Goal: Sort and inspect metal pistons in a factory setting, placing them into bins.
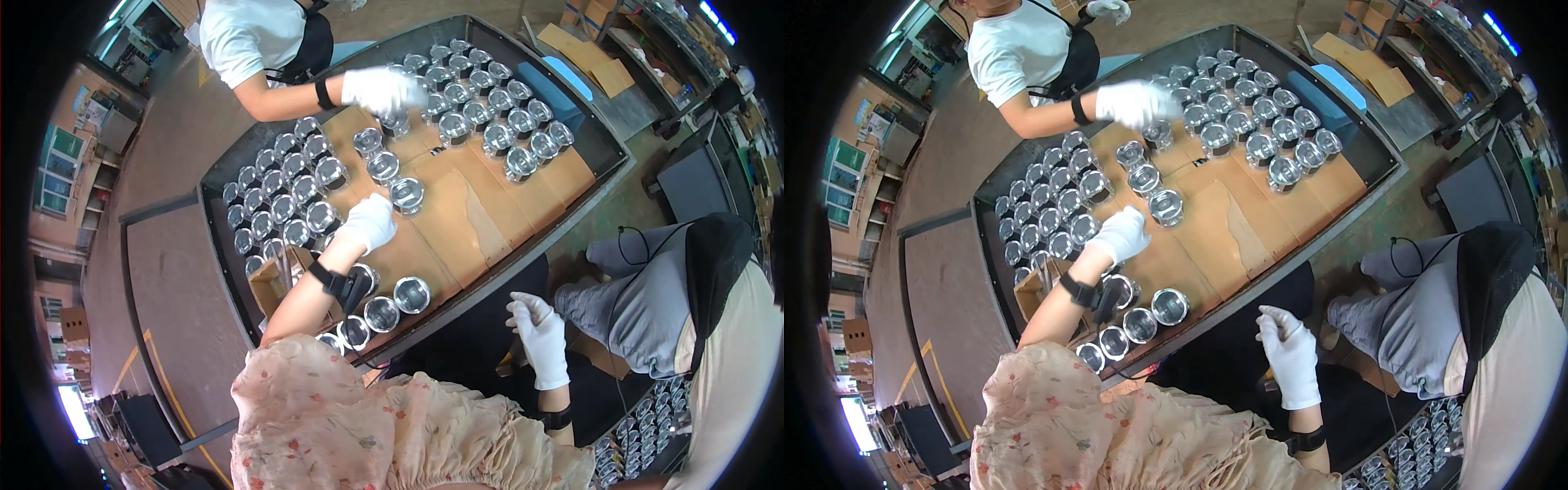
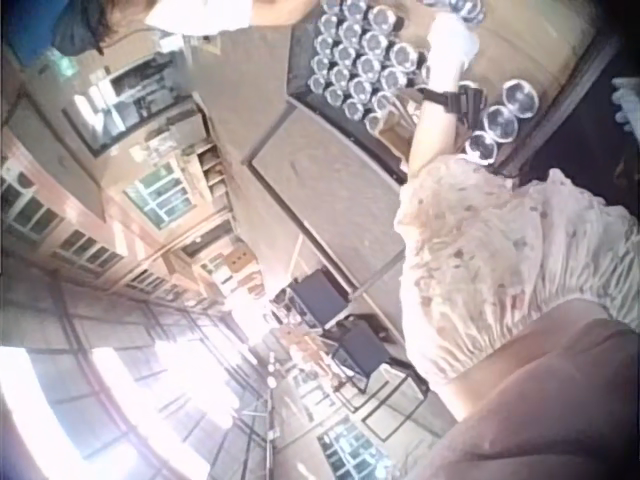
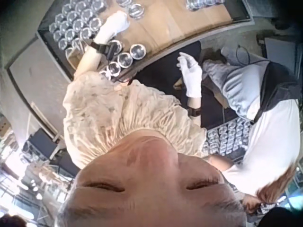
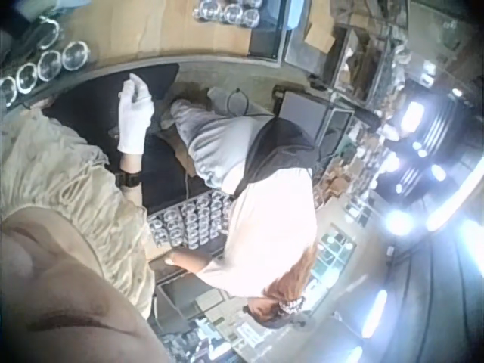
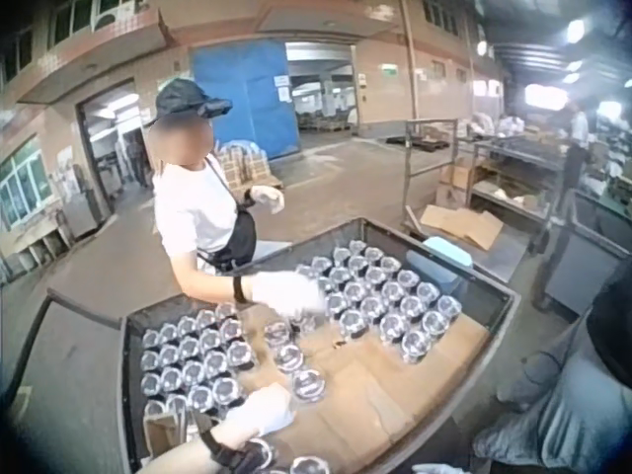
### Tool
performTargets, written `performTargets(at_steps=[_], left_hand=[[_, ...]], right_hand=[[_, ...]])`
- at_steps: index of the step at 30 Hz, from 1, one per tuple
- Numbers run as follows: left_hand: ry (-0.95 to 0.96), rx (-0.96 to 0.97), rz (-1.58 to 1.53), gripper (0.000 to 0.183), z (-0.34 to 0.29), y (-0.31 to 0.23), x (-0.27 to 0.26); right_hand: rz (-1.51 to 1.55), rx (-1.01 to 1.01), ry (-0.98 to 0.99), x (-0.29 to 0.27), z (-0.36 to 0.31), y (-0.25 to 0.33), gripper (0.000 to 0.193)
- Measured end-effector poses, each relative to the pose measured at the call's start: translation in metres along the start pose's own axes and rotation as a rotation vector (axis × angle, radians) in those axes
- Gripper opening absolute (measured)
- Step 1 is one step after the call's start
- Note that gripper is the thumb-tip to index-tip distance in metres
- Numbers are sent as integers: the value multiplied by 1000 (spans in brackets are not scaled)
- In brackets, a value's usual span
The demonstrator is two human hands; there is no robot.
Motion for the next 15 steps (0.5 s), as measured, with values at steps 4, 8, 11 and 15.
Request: performTargets(at_steps=[4,8,11,15], left_hand=[[-330,80,-25,38,70,22,34],[230,-18,60,41,125,16,57],[248,-203,343,40,137,23,86],[203,-100,384,26,131,12,85]], right_hand=[[-29,27,7,9,8,-7,22],[-102,-6,-65,8,8,-14,20],[-121,29,-21,8,5,-14,24],[-232,-66,-125,7,11,-14,20]])
Point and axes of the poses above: each hand's wrist, its own z-axis towards the middle knuckle, its own x-axis out of the palm, y = z × x, the point moved 1 cm from there along z, towards the middle knuckle, and after that the axes turned 2 degrees about x, right-handed, at the moved point
